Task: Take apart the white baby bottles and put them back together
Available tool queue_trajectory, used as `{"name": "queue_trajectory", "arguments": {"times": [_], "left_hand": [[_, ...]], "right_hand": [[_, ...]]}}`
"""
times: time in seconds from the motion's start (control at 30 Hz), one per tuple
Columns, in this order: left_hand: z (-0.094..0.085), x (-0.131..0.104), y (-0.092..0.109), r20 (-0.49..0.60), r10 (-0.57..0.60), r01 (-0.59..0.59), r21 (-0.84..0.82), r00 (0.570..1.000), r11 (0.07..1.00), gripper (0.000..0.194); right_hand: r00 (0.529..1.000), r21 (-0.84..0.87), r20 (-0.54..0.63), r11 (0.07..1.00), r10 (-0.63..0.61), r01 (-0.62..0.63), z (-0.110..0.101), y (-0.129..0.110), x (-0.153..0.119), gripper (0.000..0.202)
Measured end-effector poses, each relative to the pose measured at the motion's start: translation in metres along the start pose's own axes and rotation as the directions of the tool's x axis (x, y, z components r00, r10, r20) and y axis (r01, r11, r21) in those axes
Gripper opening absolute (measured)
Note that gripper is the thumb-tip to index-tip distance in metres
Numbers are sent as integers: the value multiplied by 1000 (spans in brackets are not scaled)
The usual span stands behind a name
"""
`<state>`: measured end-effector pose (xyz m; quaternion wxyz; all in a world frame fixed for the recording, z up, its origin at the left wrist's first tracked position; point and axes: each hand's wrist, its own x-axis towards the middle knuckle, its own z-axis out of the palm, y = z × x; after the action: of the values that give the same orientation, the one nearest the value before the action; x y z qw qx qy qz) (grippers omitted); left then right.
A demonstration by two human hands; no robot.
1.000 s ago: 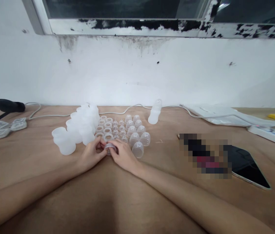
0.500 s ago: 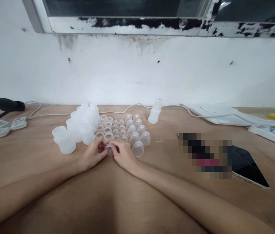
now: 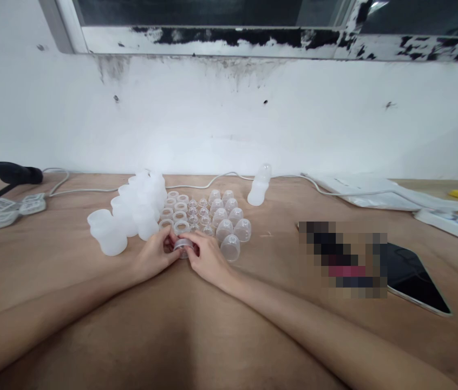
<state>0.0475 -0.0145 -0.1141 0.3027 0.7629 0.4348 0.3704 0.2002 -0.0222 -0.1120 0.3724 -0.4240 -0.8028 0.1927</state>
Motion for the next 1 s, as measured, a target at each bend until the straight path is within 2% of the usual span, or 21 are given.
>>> {"name": "queue_trajectory", "arguments": {"times": [0.1,0.2,0.3,0.4,0.47,0.6,0.7,0.77,0.83,0.87,0.9,0.93,1.0], "left_hand": [[0,1,2,-9,2,-1,44,1000,999,13],[-2,-1,6,-5,5,-5,15,1000,1000,11],[-4,-6,11,-36,71,-70,24,997,997,8],[-6,-11,14,-67,156,-148,109,985,983,9],[-6,-12,13,-42,162,-151,184,986,971,8],[-5,-7,8,0,111,-105,329,994,939,7],[-5,-10,10,1,75,-69,426,997,902,13],[-9,-20,16,15,139,-128,504,990,854,24],[-19,-35,23,8,312,-259,580,950,772,40],[-28,-43,26,-33,412,-307,613,911,728,46],[-39,-50,27,-117,502,-322,638,857,699,49],[-51,-56,26,-250,539,-272,652,805,708,50],[-77,-60,18,-505,487,-102,613,713,784,54]], "right_hand": [[1000,-1,9,1000,0,0,1,0,1,27],[1000,3,-16,1000,1,-1,0,-1,1,25],[998,30,-48,998,-45,46,-1,-3,-1,25],[995,51,-45,994,-94,96,-2,-4,-4,27],[995,39,-25,995,-93,94,-2,-4,-5,28],[999,44,30,999,-26,25,-1,-3,-3,30],[996,171,74,984,39,-51,-2,-2,-1,32],[991,256,97,960,93,-115,-3,-1,-1,32],[977,312,124,928,175,-206,-4,0,-1,33],[968,339,137,908,211,-246,-4,0,-1,34],[961,374,149,886,233,-273,-4,0,-1,35],[959,424,152,861,239,-282,-4,1,-1,37],[964,544,143,795,225,-267,-4,1,0,41]]}}
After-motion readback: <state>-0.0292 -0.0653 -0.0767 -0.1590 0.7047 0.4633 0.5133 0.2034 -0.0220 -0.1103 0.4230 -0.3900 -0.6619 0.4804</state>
